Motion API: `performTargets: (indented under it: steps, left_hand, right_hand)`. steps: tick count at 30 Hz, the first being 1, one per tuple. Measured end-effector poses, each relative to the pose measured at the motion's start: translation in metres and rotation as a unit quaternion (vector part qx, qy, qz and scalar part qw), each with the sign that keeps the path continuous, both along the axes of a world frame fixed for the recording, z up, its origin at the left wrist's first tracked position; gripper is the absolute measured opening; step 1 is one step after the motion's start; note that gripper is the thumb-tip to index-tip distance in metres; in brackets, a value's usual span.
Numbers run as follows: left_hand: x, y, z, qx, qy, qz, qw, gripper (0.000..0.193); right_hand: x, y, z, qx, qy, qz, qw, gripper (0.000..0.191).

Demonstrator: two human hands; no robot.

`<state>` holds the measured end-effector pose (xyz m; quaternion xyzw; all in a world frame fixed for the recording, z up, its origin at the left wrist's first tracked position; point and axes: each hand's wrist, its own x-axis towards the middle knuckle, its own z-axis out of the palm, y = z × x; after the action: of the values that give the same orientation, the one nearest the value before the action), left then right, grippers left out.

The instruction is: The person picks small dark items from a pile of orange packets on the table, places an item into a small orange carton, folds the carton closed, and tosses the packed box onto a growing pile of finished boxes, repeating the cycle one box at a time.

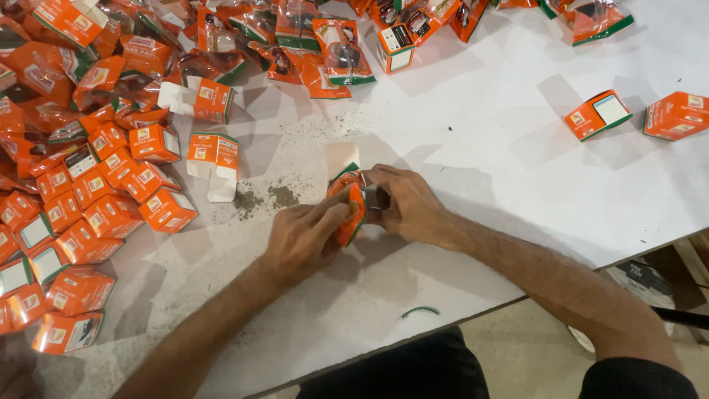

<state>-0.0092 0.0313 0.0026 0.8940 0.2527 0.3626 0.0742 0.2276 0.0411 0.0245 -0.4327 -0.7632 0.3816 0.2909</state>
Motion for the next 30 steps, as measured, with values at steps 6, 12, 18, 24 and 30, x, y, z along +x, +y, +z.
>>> performTargets:
  steps: [6, 12, 18, 24, 30]
  left_hand:
    - [-0.015, -0.004, 0.024, -0.055, 0.057, -0.022, 0.997, 0.038]
    - [0.025, 0.004, 0.02, -0.097, -0.033, 0.124, 0.987, 0.027]
    - [0.024, 0.018, 0.011, -0.489, -0.189, 0.152, 0.838, 0.037]
    - [0.026, 0.022, -0.01, -0.485, -0.191, 0.158, 0.839, 0.019]
    - [0.0, 0.026, 0.008, -0.636, -0.231, -0.007, 0.737, 0.04]
  right_hand:
    - [-0.008, 0.0, -0.01, 0.105, -0.073, 0.007, 0.992, 0.051]
    - [-0.008, -0.002, -0.009, 0.097, -0.058, 0.005, 0.994, 0.048]
    - [-0.01, -0.007, -0.019, -0.017, 0.002, -0.04, 0.999, 0.076]
    - [-0.009, -0.012, -0.031, 0.217, -0.005, -0.006, 0.976, 0.056]
    - [-0.01, -0.013, -0.031, 0.227, -0.084, 0.006, 0.97, 0.051]
